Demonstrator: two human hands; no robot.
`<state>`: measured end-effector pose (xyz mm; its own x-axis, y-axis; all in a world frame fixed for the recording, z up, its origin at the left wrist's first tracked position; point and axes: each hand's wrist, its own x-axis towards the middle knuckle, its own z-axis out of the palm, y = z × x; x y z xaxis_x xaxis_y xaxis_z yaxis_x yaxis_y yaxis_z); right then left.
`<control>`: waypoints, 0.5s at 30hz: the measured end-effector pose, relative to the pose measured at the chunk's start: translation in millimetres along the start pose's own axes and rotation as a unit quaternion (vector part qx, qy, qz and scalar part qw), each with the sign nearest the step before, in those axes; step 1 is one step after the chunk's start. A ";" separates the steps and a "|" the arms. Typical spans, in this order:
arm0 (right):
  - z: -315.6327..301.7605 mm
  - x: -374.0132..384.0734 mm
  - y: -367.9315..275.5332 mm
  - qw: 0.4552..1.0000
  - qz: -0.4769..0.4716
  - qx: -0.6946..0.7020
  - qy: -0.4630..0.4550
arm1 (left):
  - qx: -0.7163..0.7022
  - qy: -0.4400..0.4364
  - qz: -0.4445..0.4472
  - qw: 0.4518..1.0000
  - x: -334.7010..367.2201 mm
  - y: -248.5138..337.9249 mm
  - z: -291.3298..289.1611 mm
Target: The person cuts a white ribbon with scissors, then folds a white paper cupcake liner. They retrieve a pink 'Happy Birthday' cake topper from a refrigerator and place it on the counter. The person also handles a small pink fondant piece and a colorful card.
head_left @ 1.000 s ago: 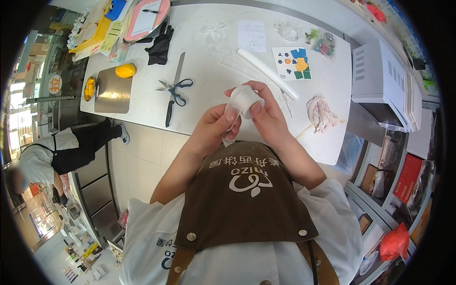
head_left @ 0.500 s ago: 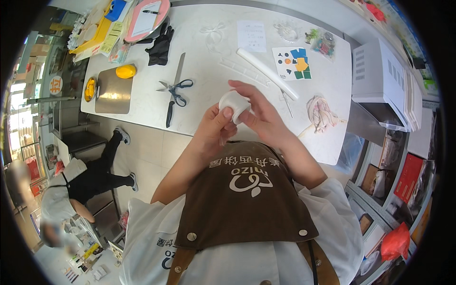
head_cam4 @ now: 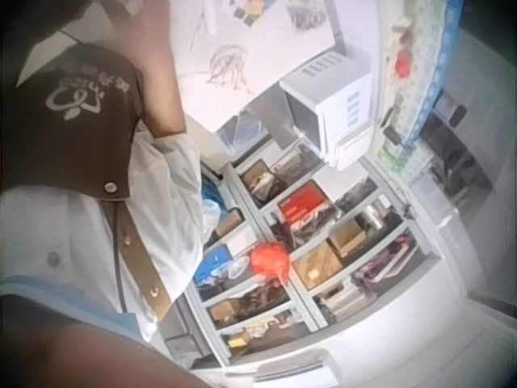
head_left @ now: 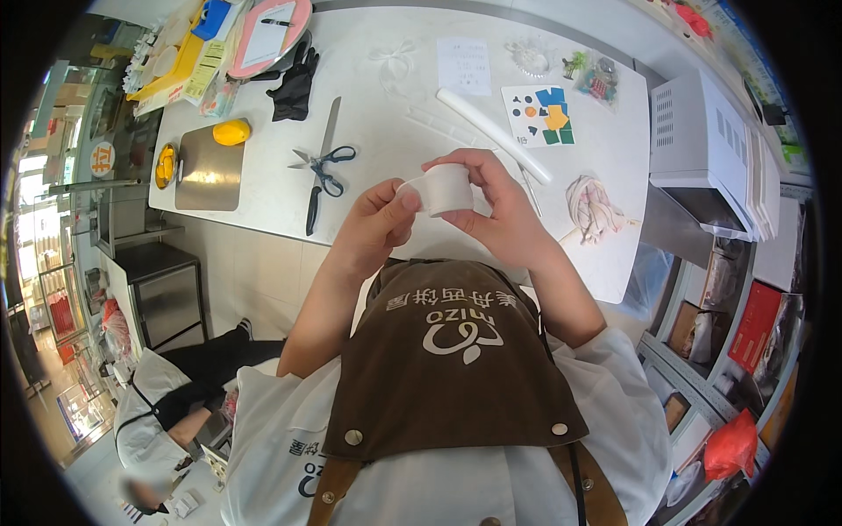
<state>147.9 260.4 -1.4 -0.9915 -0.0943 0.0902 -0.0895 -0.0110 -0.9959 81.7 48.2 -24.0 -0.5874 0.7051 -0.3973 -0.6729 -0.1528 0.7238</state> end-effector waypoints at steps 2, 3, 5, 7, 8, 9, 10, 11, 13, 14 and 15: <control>5.1 -2.4 13.6 0.995 0.001 0.098 0.010 | 0.018 0.004 0.025 1.000 0.7 0.1 3.8; 9.3 -3.7 17.6 0.990 0.006 0.144 0.010 | 0.015 0.008 0.021 1.000 1.5 -1.8 4.5; 14.3 -3.9 21.4 0.981 0.002 0.193 0.014 | 0.007 0.017 0.014 1.000 3.1 -6.5 6.2; 17.3 -2.9 23.2 0.979 -0.014 0.200 0.019 | -0.039 0.000 0.000 0.999 3.8 -9.1 9.9; 18.9 -2.8 24.5 0.976 -0.020 0.215 0.020 | -0.063 -0.010 -0.008 0.998 4.1 -10.6 12.1; 20.5 -2.7 25.8 0.973 -0.026 0.229 0.022 | -0.065 -0.014 -0.016 0.998 4.7 -13.5 13.3; 22.4 -2.6 26.9 0.969 -0.031 0.244 0.023 | -0.068 -0.018 -0.024 0.997 5.5 -18.0 13.5; 26.0 -2.9 27.4 0.971 -0.023 0.238 0.028 | -0.070 -0.022 -0.031 0.997 6.1 -22.0 14.0; 32.9 -4.9 28.1 0.973 -0.006 0.226 0.039 | -0.113 -0.036 -0.041 0.992 6.1 -27.8 17.3; 33.5 -5.8 31.0 0.970 0.005 0.243 0.030 | -0.134 -0.044 -0.046 0.989 6.1 -30.2 18.3; 34.2 -6.7 34.3 0.966 0.016 0.259 0.021 | -0.123 -0.040 -0.039 0.991 6.3 -32.5 18.2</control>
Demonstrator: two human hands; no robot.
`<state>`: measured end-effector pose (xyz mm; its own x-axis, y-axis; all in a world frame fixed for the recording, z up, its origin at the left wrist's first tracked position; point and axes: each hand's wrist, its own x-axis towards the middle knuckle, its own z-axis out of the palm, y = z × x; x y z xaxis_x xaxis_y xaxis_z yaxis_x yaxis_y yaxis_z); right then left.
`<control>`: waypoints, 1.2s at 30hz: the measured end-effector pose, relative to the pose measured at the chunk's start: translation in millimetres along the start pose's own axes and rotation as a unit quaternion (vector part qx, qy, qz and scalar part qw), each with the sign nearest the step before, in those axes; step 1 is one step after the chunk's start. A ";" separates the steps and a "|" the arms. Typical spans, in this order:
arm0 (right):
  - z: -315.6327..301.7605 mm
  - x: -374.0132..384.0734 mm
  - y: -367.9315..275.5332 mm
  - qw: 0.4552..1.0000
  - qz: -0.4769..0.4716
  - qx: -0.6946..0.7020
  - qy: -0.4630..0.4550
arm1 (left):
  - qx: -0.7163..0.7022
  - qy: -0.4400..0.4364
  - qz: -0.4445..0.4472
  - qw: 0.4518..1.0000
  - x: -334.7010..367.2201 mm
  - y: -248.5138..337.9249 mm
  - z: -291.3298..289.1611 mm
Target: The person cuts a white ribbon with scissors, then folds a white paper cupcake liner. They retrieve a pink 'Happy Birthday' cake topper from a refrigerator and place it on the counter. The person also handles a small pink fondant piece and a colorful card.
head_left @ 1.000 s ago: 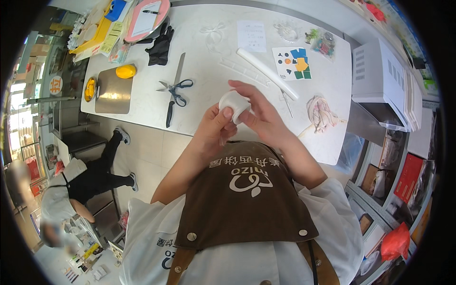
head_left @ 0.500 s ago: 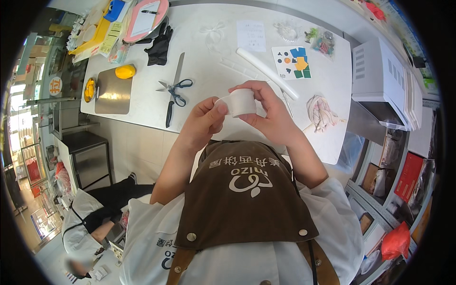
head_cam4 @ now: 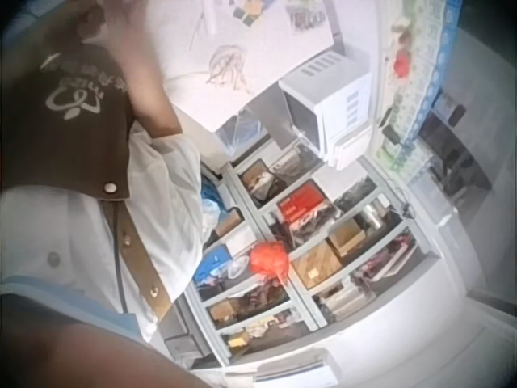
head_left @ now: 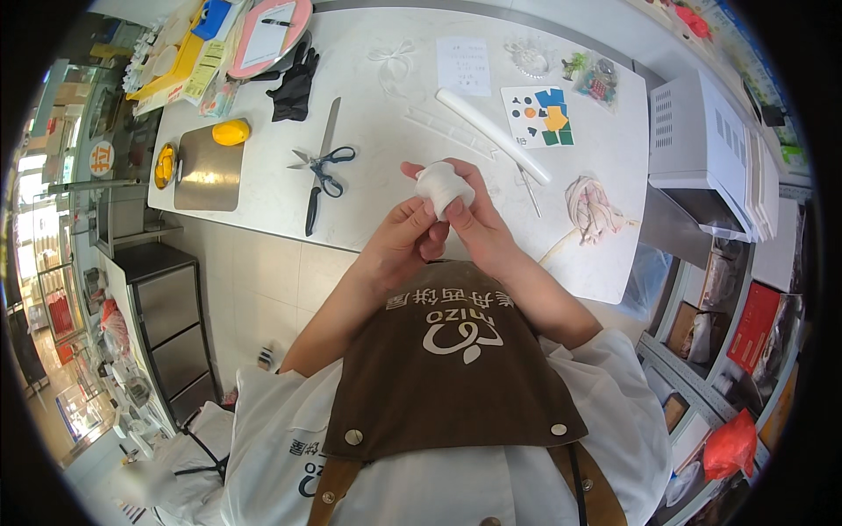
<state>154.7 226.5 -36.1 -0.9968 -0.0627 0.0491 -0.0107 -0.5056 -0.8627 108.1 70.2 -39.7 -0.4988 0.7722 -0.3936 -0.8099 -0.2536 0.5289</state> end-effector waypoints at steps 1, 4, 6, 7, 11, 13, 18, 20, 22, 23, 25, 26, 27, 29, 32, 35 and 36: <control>-0.1 -0.4 1.2 1.000 0.009 0.015 0.002 | 0.011 0.004 0.007 1.000 0.3 -2.0 -1.0; 2.3 0.1 2.5 0.998 0.034 0.054 0.016 | 0.042 -0.001 0.030 0.999 0.8 -4.9 -1.7; 1.2 -1.5 2.5 0.995 0.059 0.074 0.015 | 0.062 0.010 0.051 0.997 0.7 -4.2 1.8; 0.3 -2.1 3.4 0.994 0.069 0.080 0.012 | 0.071 0.027 0.063 0.995 0.1 -3.3 5.9; -4.6 -3.2 5.7 0.991 0.105 0.083 -0.002 | 0.023 0.003 0.096 0.995 -0.3 -5.5 4.8; -10.2 -2.5 1.7 0.988 0.134 0.069 -0.019 | -0.013 0.014 0.095 0.995 -2.8 -2.3 8.4; -17.9 0.0 -16.6 0.989 0.033 -0.141 -0.022 | 0.017 0.026 0.112 0.993 -1.8 5.3 2.1; -18.6 -0.4 -21.5 0.984 0.039 -0.171 -0.027 | 0.048 0.052 0.080 0.994 -4.4 11.2 9.3; -16.1 -0.7 -24.5 0.984 0.034 -0.177 -0.014 | 0.057 0.027 0.083 0.995 -0.9 3.8 -2.9; -15.6 -0.9 -25.1 0.983 0.039 -0.176 -0.016 | 0.061 0.014 0.084 0.994 0.4 2.3 -5.6; -14.7 -1.7 -25.9 0.983 0.048 -0.175 -0.022 | 0.084 0.036 0.088 0.992 0.2 1.7 -7.0; -14.6 -2.8 -24.4 0.983 0.044 -0.176 -0.022 | 0.095 0.049 0.090 0.990 -0.4 1.8 -6.4; -14.8 -4.2 -22.1 0.983 0.039 -0.177 -0.022 | 0.121 0.065 0.098 0.986 -1.7 2.7 -4.4; -15.2 -5.3 -20.4 0.984 0.035 -0.175 -0.026 | 0.174 0.098 0.113 0.973 -4.2 5.8 1.3; -17.4 -6.3 -19.5 0.983 0.040 -0.177 -0.034 | 0.262 0.098 0.156 0.947 -8.7 9.5 -9.8; -19.9 -6.4 -18.7 0.976 0.050 -0.209 -0.033 | 0.254 0.126 0.207 0.936 -9.0 12.7 -10.1; -18.8 -5.9 -21.3 0.972 0.052 -0.225 -0.036 | 0.274 0.128 0.234 0.924 -7.6 13.4 -10.6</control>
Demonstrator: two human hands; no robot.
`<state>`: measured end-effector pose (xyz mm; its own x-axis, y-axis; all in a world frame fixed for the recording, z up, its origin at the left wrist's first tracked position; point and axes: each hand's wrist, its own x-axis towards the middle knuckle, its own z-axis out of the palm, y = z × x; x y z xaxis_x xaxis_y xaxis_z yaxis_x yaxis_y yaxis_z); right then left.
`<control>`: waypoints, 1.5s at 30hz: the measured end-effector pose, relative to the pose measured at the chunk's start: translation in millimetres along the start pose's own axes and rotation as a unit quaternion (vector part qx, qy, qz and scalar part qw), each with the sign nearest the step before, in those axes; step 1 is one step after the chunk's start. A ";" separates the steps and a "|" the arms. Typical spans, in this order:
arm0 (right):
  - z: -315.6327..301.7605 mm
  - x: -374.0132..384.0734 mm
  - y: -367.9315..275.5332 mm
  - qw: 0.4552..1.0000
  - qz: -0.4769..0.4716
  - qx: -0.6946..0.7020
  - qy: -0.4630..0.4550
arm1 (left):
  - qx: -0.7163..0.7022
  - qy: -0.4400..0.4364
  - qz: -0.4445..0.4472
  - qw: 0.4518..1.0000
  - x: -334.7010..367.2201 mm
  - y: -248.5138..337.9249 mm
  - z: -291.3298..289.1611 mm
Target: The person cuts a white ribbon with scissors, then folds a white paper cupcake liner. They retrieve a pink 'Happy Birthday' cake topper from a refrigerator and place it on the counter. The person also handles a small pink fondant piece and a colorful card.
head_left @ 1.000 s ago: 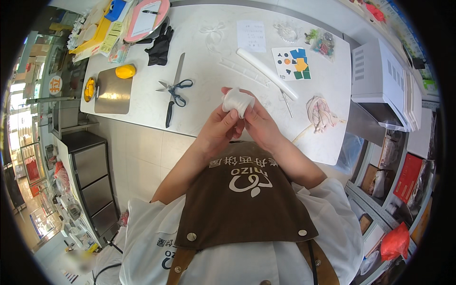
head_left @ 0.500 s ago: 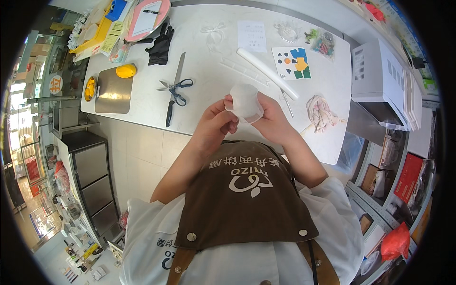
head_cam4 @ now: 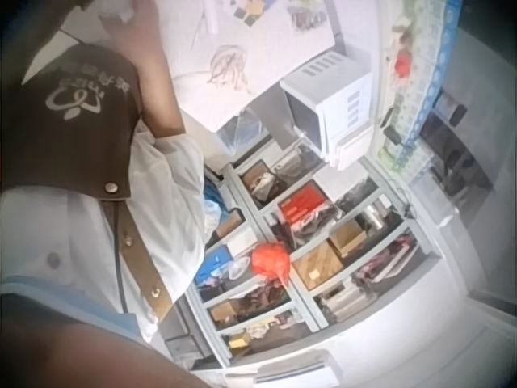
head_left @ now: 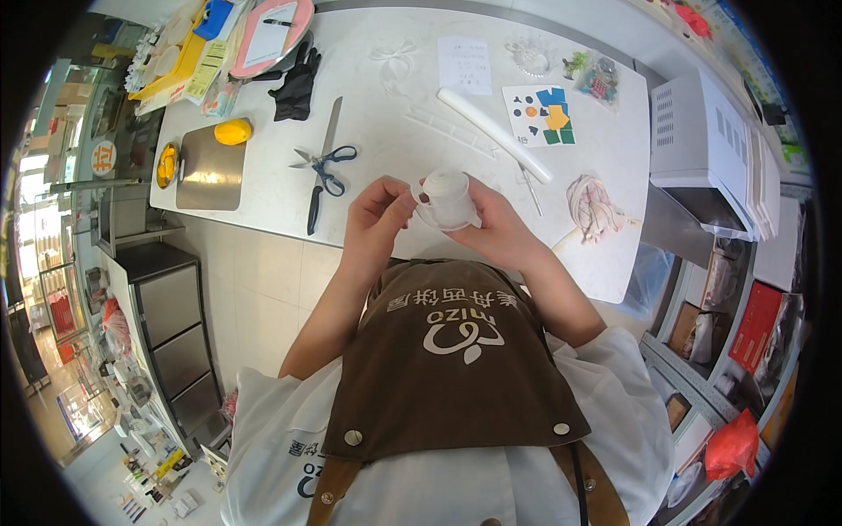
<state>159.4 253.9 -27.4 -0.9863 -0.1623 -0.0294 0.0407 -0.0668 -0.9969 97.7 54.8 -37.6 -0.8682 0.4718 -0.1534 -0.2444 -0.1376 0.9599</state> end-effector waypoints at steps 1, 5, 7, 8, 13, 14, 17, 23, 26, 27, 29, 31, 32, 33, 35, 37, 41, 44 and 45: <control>0.2 0.1 -1.5 1.000 0.002 -0.016 -0.003 | 0.019 0.007 0.030 0.999 2.9 -0.8 0.2; 3.3 0.0 2.3 0.999 -0.002 0.023 -0.042 | 0.057 0.014 0.096 0.994 5.9 -2.1 11.6; 3.6 0.5 2.5 0.994 0.034 0.072 -0.078 | 0.003 -0.010 0.019 1.000 3.8 2.4 18.0; 3.8 -0.2 4.1 0.993 0.031 0.074 -0.081 | -0.022 -0.022 -0.020 0.999 2.8 4.0 19.4; 5.2 -1.4 15.8 0.985 0.051 0.134 -0.097 | -0.076 -0.077 -0.056 0.993 2.9 0.0 15.2; 5.6 -0.7 16.8 0.978 0.052 0.165 -0.116 | -0.083 -0.079 -0.064 0.991 1.9 -0.1 15.7; 9.1 1.2 20.0 0.936 0.071 0.299 -0.173 | -0.142 -0.060 -0.070 0.985 -1.3 4.5 25.7; 25.1 -2.5 35.2 0.767 0.088 0.578 -0.265 | -0.198 -0.109 -0.084 0.971 -8.4 10.1 29.4; 32.2 -3.7 41.0 0.715 0.097 0.631 -0.286 | -0.221 -0.133 -0.080 0.963 -10.0 6.5 23.9; 35.8 -4.1 45.2 0.695 0.102 0.648 -0.295 | -0.223 -0.139 -0.080 0.961 -9.7 5.5 22.6; 38.5 -6.0 43.0 0.698 0.124 0.649 -0.277 | -0.228 -0.150 -0.080 0.959 -8.5 3.1 18.9; 37.6 -7.4 31.1 0.741 0.158 0.613 -0.225 | -0.250 -0.139 -0.078 0.955 -8.3 -2.5 13.1; 34.7 -6.6 28.3 0.797 0.180 0.541 -0.200 | -0.260 -0.134 -0.076 0.953 -8.0 -5.5 9.2; 29.1 -5.3 26.5 0.845 0.201 0.465 -0.172 | -0.259 -0.114 -0.085 0.955 -7.7 -7.8 4.1; 17.6 -3.7 33.9 0.910 0.224 0.325 -0.129 | -0.257 -0.077 -0.104 0.958 -6.2 -12.2 -8.8; 8.7 -6.2 46.4 0.965 0.182 0.180 -0.059 | -0.148 -0.044 -0.106 0.982 -4.8 -20.1 -23.2; 0.8 -13.7 39.5 0.985 0.169 -0.002 -0.038 | 0.001 0.004 -0.180 0.984 -13.1 -39.9 -41.4; 15.7 -14.1 41.2 0.978 0.132 -0.151 -0.055 | 0.066 -0.017 -0.225 0.972 -23.0 -55.7 -46.3; 23.4 -13.4 45.4 0.972 0.115 -0.196 -0.059 | 0.074 -0.029 -0.236 0.968 -26.1 -65.8 -47.1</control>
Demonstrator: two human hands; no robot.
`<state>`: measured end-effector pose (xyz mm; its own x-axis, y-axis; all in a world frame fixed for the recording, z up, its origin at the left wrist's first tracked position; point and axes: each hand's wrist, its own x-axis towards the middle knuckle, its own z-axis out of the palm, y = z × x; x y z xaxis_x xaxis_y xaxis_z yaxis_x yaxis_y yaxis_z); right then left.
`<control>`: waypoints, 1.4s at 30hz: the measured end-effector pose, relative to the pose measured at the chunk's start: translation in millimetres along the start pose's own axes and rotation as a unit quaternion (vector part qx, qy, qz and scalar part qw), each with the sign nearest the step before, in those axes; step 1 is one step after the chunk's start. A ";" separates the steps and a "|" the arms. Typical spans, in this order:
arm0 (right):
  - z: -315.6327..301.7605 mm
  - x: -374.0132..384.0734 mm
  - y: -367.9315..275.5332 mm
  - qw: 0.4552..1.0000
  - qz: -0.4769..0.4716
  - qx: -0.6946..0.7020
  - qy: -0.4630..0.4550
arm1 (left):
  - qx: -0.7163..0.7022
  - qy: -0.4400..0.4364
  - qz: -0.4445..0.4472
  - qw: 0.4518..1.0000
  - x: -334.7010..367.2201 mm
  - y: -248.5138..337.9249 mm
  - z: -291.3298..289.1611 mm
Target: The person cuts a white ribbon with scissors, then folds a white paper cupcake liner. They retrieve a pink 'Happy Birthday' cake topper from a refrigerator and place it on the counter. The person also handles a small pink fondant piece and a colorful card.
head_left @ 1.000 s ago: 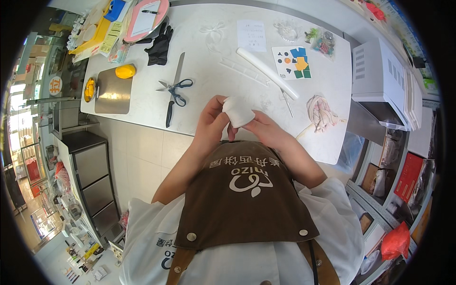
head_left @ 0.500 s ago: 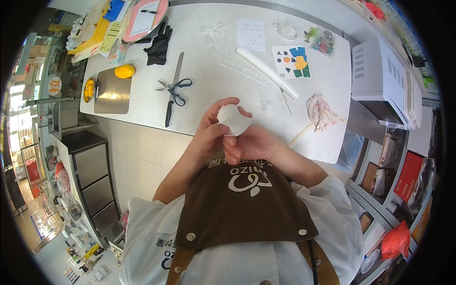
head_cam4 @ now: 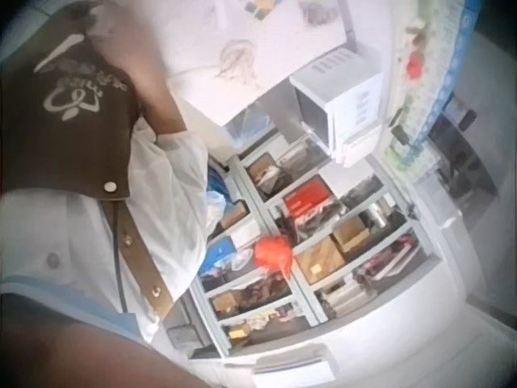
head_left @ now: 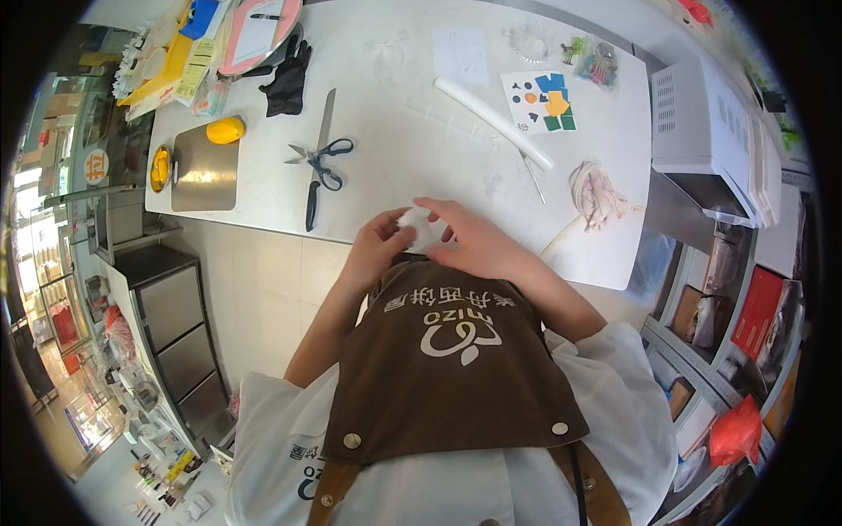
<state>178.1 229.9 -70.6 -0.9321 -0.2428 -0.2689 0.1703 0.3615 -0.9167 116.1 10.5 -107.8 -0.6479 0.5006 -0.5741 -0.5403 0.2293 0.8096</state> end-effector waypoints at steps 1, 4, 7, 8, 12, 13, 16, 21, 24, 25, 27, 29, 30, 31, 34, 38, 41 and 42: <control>7.3 1.5 1.3 0.999 0.002 -0.031 -0.013 | 0.010 -0.011 -0.011 1.000 0.6 -8.3 1.4; 24.0 12.2 6.3 0.996 0.000 -0.084 -0.043 | -0.015 0.000 -0.042 0.999 -5.7 -9.8 2.3; 30.0 23.2 9.1 0.996 0.001 -0.065 -0.060 | -0.069 0.001 -0.054 0.996 -12.8 -9.2 -6.7; 30.1 28.0 5.9 0.996 0.000 -0.062 -0.068 | -0.077 0.002 -0.054 0.996 -12.8 -9.1 -12.9; 32.4 48.1 -3.0 0.989 0.077 0.005 -0.130 | -0.095 0.052 -0.056 0.993 -11.4 -22.5 -41.6; 36.3 56.0 10.6 0.993 0.052 -0.051 -0.088 | -0.089 0.062 -0.059 0.992 -10.2 -25.7 -52.4; 55.7 83.3 86.2 0.976 0.028 -0.211 0.054 | -0.071 0.089 -0.065 0.991 -12.0 -32.5 -85.8; 63.8 121.4 153.1 0.888 0.078 -0.357 0.280 | -0.111 0.108 -0.087 0.984 -4.6 -34.4 -143.2; 80.5 161.2 151.9 0.881 0.085 -0.355 0.301 | -0.113 0.103 -0.090 0.984 6.2 -29.5 -177.4; 86.3 177.8 147.8 0.881 0.081 -0.349 0.309 | -0.110 0.103 -0.095 0.984 9.1 -23.7 -185.6; 95.0 208.9 134.3 0.888 0.058 -0.340 0.304 | -0.102 0.103 -0.100 0.984 15.4 -22.6 -205.5; 100.1 232.5 120.5 0.896 0.040 -0.331 0.294 | -0.099 0.094 -0.110 0.985 21.4 -16.3 -220.5; 100.7 242.2 113.1 0.897 0.020 -0.331 0.293 | -0.098 0.089 -0.112 0.985 26.1 -12.2 -227.5; 100.0 250.0 107.3 0.905 -0.007 -0.332 0.267 | -0.088 0.075 -0.117 0.986 31.0 -12.8 -236.4; 98.8 272.6 100.3 0.917 -0.063 -0.349 0.183 | -0.071 0.046 -0.121 0.989 45.1 -10.8 -256.2; 93.5 281.4 98.5 0.912 -0.050 -0.393 0.104 | -0.065 0.030 -0.111 0.991 63.2 4.1 -259.8; 87.3 265.3 100.2 0.906 -0.020 -0.407 0.114 | -0.064 0.023 -0.100 0.993 71.2 8.1 -257.6; 85.7 255.0 103.3 0.903 -0.006 -0.410 0.124 | -0.066 0.020 -0.097 0.993 71.7 8.6 -254.6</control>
<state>-14.5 128.2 -259.2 -0.9926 -0.0790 -0.0923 -0.0402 0.9305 -0.3641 -71.7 -164.2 -173.1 -0.5437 0.4232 -0.7248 -0.7211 0.2063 0.6614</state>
